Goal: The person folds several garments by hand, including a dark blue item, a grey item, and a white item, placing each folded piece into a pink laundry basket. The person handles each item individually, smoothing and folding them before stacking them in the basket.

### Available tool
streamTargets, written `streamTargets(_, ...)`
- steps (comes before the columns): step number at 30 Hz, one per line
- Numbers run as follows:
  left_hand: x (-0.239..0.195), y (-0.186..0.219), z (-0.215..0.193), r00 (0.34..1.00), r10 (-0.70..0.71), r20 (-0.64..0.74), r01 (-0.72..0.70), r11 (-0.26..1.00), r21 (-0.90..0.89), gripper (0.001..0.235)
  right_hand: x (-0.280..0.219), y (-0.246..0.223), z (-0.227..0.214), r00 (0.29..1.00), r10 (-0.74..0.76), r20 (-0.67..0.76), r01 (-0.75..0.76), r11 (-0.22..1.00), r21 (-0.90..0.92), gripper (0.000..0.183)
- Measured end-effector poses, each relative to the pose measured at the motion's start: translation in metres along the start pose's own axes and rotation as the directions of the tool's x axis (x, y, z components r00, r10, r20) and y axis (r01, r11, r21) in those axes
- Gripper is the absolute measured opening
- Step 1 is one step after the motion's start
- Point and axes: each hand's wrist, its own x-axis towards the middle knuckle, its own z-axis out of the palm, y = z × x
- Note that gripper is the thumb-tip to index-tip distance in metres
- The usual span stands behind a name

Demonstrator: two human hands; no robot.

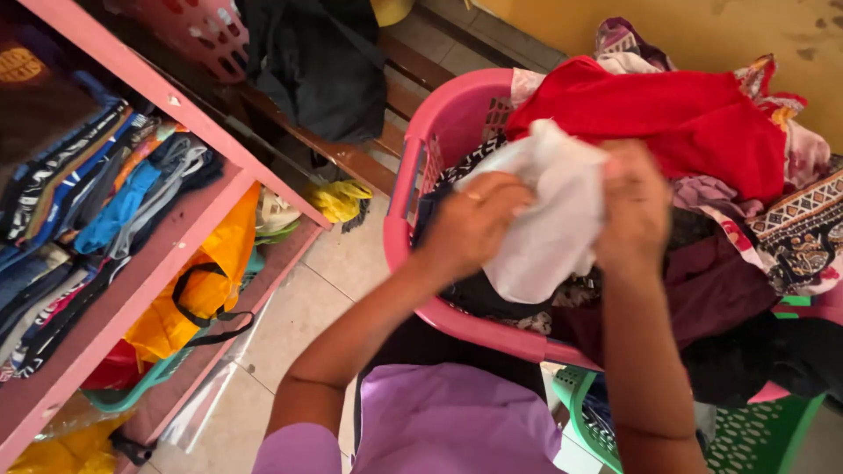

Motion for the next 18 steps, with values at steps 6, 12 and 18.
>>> streamTargets(6,-0.019,-0.023,0.022,0.844,-0.298,0.446,0.537,0.462,-0.706,0.025,0.01,-0.006,0.012,0.983,-0.165,0.075,0.161,0.985,0.053,0.026)
streamTargets(12,-0.019,-0.039,0.006,0.705,-0.101,0.702,0.65,0.489,-0.582,0.025,0.02,-0.015,-0.005,0.995,-0.1,-0.026,0.103,0.972,0.209,0.028)
streamTargets(18,-0.021,-0.043,-0.003,0.712,-0.064,0.699,0.694,-0.091,-0.714,0.055,0.017,-0.007,-0.013,0.989,-0.134,-0.058,0.144,0.962,0.232,0.025)
